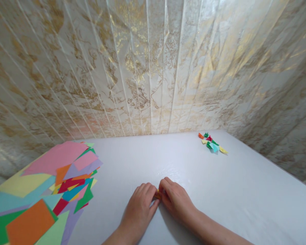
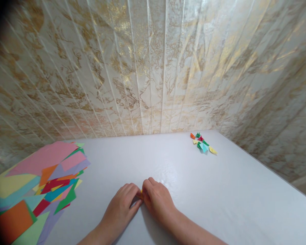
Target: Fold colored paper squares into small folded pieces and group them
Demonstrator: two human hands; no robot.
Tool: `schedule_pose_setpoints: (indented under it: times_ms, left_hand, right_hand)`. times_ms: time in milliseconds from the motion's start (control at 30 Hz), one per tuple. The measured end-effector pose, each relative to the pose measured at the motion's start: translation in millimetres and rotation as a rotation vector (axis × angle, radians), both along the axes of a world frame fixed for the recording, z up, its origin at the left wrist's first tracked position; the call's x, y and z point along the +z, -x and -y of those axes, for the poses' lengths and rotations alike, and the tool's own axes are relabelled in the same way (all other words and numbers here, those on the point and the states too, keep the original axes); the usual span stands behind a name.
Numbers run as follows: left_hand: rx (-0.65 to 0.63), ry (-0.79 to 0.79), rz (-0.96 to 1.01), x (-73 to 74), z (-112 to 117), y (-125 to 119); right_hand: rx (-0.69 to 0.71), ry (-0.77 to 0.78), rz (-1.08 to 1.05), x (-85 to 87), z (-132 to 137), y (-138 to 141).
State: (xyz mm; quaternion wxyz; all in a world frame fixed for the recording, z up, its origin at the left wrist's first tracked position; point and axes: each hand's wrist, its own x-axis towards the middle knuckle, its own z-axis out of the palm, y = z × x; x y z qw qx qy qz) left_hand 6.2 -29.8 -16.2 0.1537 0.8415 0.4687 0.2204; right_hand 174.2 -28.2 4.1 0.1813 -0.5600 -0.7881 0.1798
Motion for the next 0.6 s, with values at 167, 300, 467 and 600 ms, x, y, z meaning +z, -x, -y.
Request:
schedule_pose_setpoints:
  times_ms: [167,300,467,600]
  left_hand:
    - [0.029,-0.012,0.001,1.6,1.6,-0.5]
    - [0.049,-0.032,-0.015,2.4,1.6,-1.6]
    - [0.054,-0.032,-0.050,4.0,0.4,-2.7]
    - [0.036,-0.022,-0.037,1.6,-0.7,-2.5]
  right_hand:
    - [0.002,0.005,-0.042,-3.3,-0.8,-1.1]
    - [-0.002,0.004,-0.068,-8.5,-1.2,-3.1]
    - [0.001,0.005,-0.086,-10.4,-1.7,-3.6]
    - [0.012,0.001,-0.091,-9.2,-1.8,-3.4]
